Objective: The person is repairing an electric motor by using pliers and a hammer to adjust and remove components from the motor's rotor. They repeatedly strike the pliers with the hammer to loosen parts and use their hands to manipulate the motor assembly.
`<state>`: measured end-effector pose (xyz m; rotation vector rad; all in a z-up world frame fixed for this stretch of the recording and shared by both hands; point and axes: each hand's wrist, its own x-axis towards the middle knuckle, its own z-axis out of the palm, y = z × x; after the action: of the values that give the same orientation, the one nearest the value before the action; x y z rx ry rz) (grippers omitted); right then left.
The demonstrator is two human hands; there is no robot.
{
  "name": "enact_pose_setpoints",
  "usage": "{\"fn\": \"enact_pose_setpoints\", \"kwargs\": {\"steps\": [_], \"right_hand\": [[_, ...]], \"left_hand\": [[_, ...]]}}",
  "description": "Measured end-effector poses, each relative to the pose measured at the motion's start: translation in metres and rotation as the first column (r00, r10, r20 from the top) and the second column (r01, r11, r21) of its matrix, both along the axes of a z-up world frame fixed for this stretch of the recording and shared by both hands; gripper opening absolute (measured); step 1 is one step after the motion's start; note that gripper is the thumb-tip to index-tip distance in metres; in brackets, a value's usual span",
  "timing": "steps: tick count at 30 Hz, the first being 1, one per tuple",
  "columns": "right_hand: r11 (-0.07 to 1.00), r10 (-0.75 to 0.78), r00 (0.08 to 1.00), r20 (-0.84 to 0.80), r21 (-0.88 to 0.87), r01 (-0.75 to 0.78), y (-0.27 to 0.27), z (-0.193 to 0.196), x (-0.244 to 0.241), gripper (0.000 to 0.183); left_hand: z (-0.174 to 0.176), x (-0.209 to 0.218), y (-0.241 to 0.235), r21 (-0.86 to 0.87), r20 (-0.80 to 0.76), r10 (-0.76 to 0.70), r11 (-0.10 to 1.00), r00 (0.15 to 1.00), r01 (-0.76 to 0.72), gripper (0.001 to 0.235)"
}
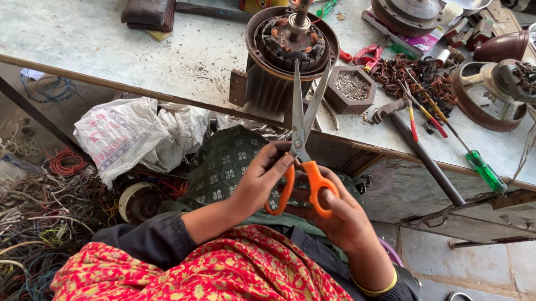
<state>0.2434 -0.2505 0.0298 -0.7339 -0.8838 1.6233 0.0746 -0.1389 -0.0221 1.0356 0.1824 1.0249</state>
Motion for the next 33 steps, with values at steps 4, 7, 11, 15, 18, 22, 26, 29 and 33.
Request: {"fn": "enact_pose_setpoints", "kwargs": {"steps": [4,7,11,15,18,22,26,29,33], "right_hand": [[0.995,0.095,0.920,-0.381,0.002,-0.101,-0.001,0.010,0.007,0.083],[0.990,0.057,0.911,-0.409,-0.092,-0.104,-0.001,0.012,0.013,0.082],[0.991,0.032,0.959,-0.281,-0.115,-0.067,-0.002,0.008,0.018,0.071],[0.985,0.062,0.911,-0.407,-0.120,-0.121,0.001,0.005,0.018,0.074],[0.980,0.044,0.869,-0.493,-0.149,-0.134,0.005,0.008,0.015,0.074],[0.980,0.085,0.793,-0.604,-0.094,-0.176,0.006,0.023,0.005,0.079],[0.985,0.080,0.778,-0.624,-0.072,-0.159,0.001,0.048,-0.005,0.075],[0.985,0.053,0.762,-0.646,-0.090,-0.145,0.000,0.064,-0.010,0.079],[0.988,0.021,0.761,-0.648,-0.103,-0.115,-0.005,0.074,-0.015,0.080]], "left_hand": [[0.005,0.004,-0.001,-0.036,-0.020,-0.040,0.999,0.999,0.039,0.028],[0.015,0.005,-0.003,-0.099,-0.012,-0.101,0.990,0.995,0.099,0.027],[0.026,0.006,-0.003,-0.132,-0.049,-0.123,0.985,0.991,0.115,0.025],[0.033,0.010,0.003,-0.096,-0.091,-0.132,0.988,0.987,0.123,0.027],[0.039,0.010,0.009,-0.083,-0.136,-0.158,0.986,0.978,0.147,0.033],[0.055,-0.008,0.024,0.143,-0.376,-0.187,0.956,0.908,0.256,0.040],[0.070,-0.051,0.050,0.618,-0.496,0.456,0.783,0.739,-0.068,0.031],[0.079,-0.067,0.085,0.717,-0.288,0.695,0.613,0.659,-0.332,0.037],[0.081,-0.071,0.135,0.761,-0.286,0.786,0.534,0.548,-0.368,0.083]]}}
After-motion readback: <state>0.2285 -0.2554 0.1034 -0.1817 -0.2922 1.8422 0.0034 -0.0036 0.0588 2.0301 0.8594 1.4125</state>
